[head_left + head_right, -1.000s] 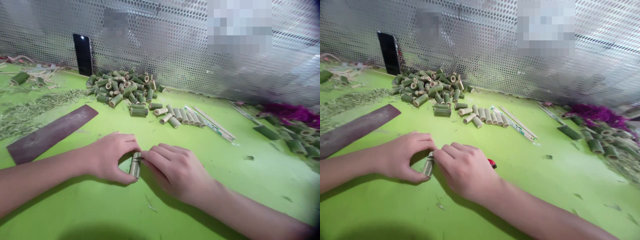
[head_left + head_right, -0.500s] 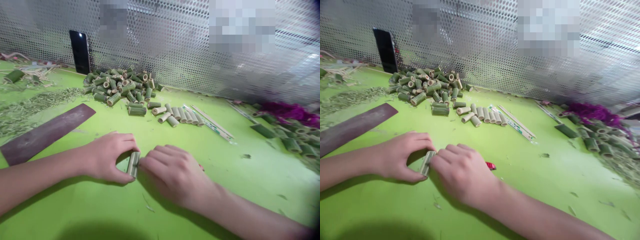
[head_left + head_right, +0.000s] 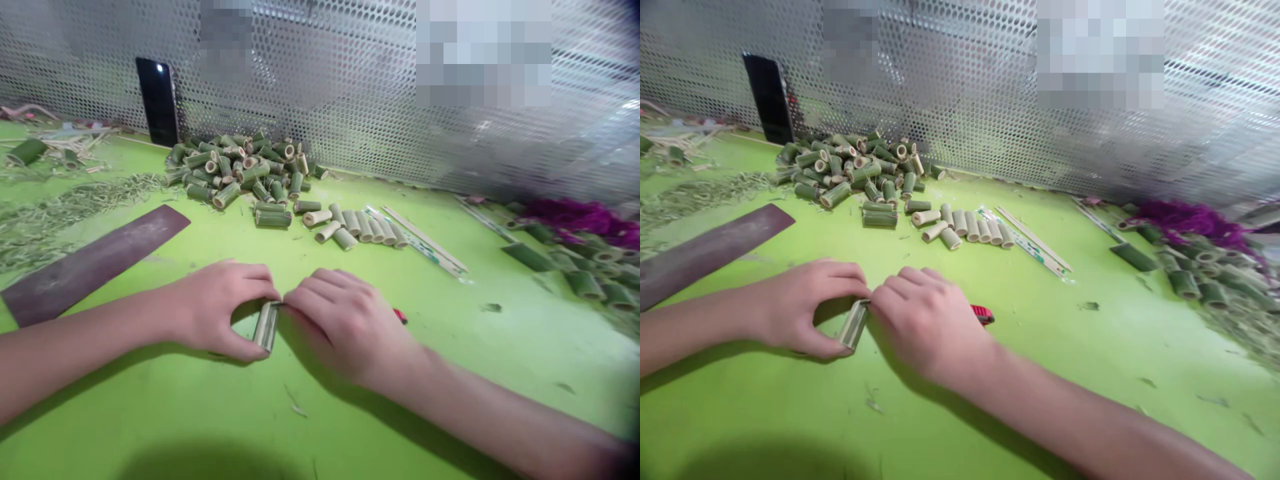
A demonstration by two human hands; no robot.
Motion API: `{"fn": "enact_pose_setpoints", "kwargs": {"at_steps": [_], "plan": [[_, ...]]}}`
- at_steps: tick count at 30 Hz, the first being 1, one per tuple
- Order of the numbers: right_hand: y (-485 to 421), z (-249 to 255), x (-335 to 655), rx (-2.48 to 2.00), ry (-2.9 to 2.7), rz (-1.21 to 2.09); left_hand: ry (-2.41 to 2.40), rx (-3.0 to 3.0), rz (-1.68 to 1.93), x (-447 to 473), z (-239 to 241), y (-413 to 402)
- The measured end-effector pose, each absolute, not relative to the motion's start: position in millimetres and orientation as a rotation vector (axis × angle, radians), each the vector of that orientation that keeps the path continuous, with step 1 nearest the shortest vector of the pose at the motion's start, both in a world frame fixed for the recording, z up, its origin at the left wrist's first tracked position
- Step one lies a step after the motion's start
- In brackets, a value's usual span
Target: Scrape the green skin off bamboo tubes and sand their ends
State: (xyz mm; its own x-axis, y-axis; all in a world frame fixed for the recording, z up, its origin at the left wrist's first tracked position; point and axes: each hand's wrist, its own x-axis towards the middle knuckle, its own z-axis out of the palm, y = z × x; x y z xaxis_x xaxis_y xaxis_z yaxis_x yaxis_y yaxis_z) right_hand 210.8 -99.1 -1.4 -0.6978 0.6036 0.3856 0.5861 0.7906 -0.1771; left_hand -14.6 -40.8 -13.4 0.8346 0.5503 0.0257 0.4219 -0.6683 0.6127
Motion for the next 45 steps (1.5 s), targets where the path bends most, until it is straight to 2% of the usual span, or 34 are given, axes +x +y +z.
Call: {"fn": "enact_pose_setpoints", "kwargs": {"at_steps": [45], "plan": [[-96,-1,210,-0.833,-2.592,0.020,0.639,2.460,0.279,-14,-10,-43]]}}
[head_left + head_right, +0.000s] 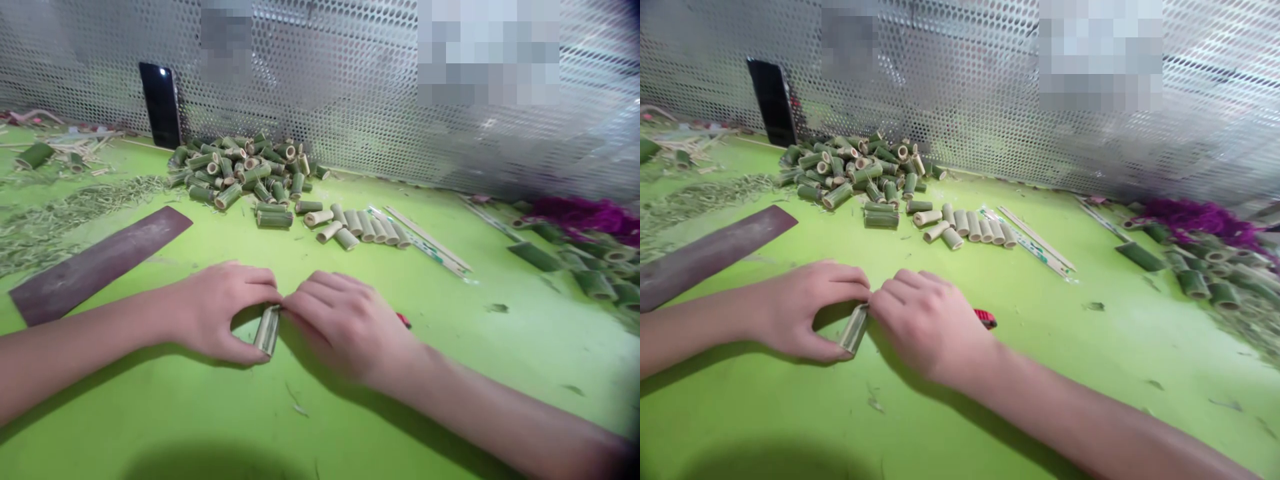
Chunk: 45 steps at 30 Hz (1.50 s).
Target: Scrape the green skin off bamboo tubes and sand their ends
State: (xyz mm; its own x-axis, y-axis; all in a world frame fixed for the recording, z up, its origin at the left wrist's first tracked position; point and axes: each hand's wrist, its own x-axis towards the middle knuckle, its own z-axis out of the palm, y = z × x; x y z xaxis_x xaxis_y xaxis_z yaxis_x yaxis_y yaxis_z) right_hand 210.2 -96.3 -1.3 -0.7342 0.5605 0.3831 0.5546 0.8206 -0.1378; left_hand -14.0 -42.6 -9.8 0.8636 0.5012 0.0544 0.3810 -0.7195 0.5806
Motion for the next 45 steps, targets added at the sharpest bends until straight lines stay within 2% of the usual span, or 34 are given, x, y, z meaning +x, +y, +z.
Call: {"fn": "enact_pose_setpoints", "kwargs": {"at_steps": [45], "plan": [[-100.0,8.3,211.7,-0.810,-2.715,-0.105,0.627,2.461,0.284,-14.7,-7.2,-42.6]]}}
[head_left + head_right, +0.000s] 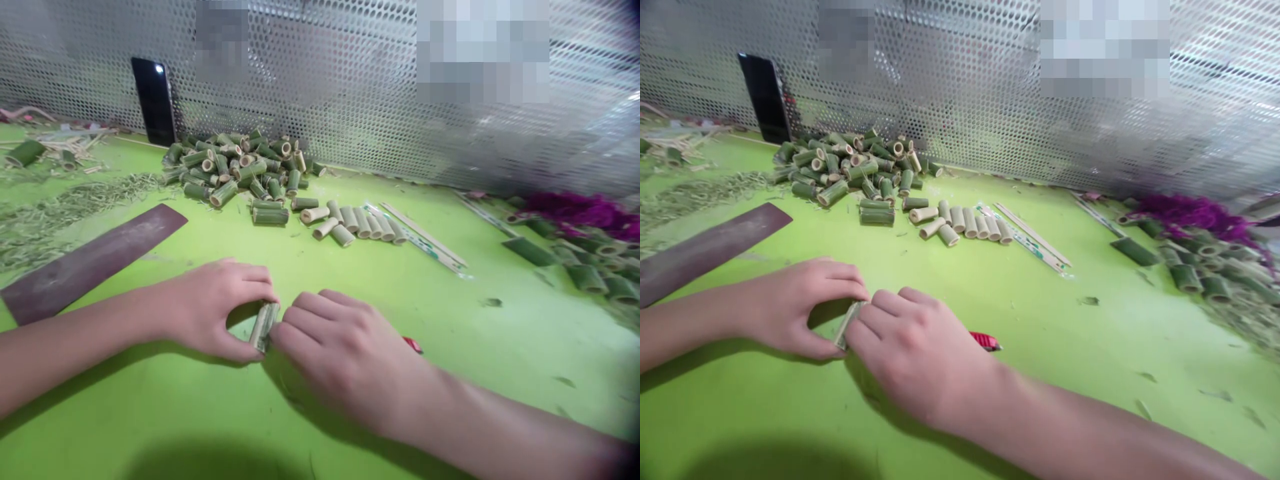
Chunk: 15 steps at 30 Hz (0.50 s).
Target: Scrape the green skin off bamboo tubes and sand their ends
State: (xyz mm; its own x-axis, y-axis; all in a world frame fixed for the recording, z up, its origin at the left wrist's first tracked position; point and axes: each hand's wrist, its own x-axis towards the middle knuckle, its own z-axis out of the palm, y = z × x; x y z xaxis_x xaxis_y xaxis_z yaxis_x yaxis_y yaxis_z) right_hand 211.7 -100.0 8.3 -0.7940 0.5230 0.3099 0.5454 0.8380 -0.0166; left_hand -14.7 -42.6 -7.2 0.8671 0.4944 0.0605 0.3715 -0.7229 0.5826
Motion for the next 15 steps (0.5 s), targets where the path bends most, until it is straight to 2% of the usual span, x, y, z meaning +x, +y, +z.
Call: {"fn": "enact_pose_setpoints", "kwargs": {"at_steps": [15], "plan": [[-93.6,4.3,211.3,-0.813,-2.664,-0.171,0.626,2.473,0.271,-14.7,-6.8,-42.7]]}}
